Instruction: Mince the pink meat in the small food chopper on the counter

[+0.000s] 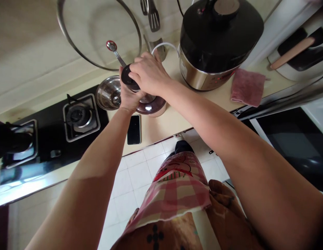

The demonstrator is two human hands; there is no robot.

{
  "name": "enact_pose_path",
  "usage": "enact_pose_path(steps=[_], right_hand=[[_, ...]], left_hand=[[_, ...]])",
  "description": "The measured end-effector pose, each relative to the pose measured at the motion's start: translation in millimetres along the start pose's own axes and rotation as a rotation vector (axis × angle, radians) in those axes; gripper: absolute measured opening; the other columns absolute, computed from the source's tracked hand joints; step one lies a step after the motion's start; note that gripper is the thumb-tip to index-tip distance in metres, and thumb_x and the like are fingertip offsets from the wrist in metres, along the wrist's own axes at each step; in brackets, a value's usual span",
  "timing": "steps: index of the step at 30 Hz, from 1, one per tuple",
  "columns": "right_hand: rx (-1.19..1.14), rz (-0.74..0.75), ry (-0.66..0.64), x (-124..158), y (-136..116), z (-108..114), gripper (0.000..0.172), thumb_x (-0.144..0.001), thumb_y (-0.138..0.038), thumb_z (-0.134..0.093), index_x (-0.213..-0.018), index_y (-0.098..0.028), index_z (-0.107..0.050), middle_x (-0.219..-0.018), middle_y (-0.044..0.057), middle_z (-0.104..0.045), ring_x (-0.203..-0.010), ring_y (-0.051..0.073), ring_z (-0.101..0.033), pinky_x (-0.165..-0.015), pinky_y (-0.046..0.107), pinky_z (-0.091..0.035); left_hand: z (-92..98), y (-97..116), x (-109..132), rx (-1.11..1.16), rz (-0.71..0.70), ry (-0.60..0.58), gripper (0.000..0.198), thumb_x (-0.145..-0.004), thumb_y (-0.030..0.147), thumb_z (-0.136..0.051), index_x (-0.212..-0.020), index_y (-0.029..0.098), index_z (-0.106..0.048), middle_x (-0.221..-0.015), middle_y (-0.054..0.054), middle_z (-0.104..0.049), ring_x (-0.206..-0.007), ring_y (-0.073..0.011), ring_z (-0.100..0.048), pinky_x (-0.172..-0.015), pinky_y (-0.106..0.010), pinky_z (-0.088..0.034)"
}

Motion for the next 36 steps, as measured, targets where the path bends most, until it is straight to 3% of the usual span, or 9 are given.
enact_pose_path(steps=[3,7,13,17,28,36], right_hand=[[0.050,0.009,-0.003,3,-2,2,0.032,-0.101,-0.034,-0.039,-0.090,-0.015,-0.063,-0.113,0.003,-0.066,-0.123,0.024,-0.047,-0.114,0.062,-0.016],[0.071,0.043,0.001,2,1,0,0.033,-0.100,-0.038,-0.040,-0.089,-0.018,-0.062,-0.106,0.005,-0.066,-0.120,0.027,-0.049,-0.114,0.063,-0.016],[0.074,0.124,0.003,0,7,-5,0.057,-0.105,-0.035,-0.013,-0.090,-0.006,-0.061,-0.102,0.004,-0.060,-0.122,0.026,-0.048,-0.110,0.063,-0.015],[0.100,0.122,-0.001,0,8,-3,0.040,-0.101,-0.040,-0.036,-0.088,-0.013,-0.062,-0.099,0.004,-0.062,-0.116,0.026,-0.050,-0.112,0.059,-0.019],[0.120,0.146,0.020,3,14,-5,0.032,-0.098,-0.033,-0.037,-0.084,-0.020,-0.062,-0.094,0.008,-0.062,-0.107,0.027,-0.048,-0.106,0.055,-0.023],[0.115,0.171,0.028,5,11,4,0.031,-0.096,-0.032,-0.039,-0.078,-0.021,-0.062,-0.092,0.007,-0.065,-0.103,0.026,-0.049,-0.108,0.052,-0.021]], left_hand=[[0.4,0,0,0.041,-0.001,0.067,0.131,-0.047,0.070,-0.080,-0.150,0.025,-0.014,-0.147,-0.013,-0.044,-0.141,-0.0264,-0.035,-0.117,-0.038,-0.027],[0.4,-3,0,0.049,-0.014,0.076,0.125,-0.053,0.065,-0.081,-0.151,0.023,-0.014,-0.142,-0.015,-0.049,-0.141,-0.0293,-0.035,-0.117,-0.042,-0.025],[0.3,-8,2,0.078,-0.034,0.077,0.127,-0.057,0.061,-0.081,-0.153,0.023,-0.007,-0.143,-0.015,-0.048,-0.139,-0.0293,-0.038,-0.117,-0.043,-0.025],[-0.4,-11,2,0.069,-0.037,0.095,0.127,-0.058,0.059,-0.081,-0.153,0.022,-0.005,-0.143,-0.016,-0.047,-0.138,-0.0294,-0.039,-0.118,-0.043,-0.024],[-4.5,-9,4,0.070,-0.041,0.130,0.133,-0.056,0.064,-0.079,-0.152,0.016,0.000,-0.142,-0.019,-0.047,-0.134,-0.0311,-0.044,-0.116,-0.042,-0.029],[-4.4,-2,9,0.132,0.031,0.186,0.131,-0.054,0.057,-0.083,-0.152,0.013,-0.007,-0.131,-0.018,-0.056,-0.124,-0.0301,-0.053,-0.111,-0.047,-0.034]])
Point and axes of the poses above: each hand's wrist, its own x-axis away from the middle knuckle, its own z-axis out of the back of the hand, y = z × x, the point moved 2 cm from there along -x, towards the middle knuckle
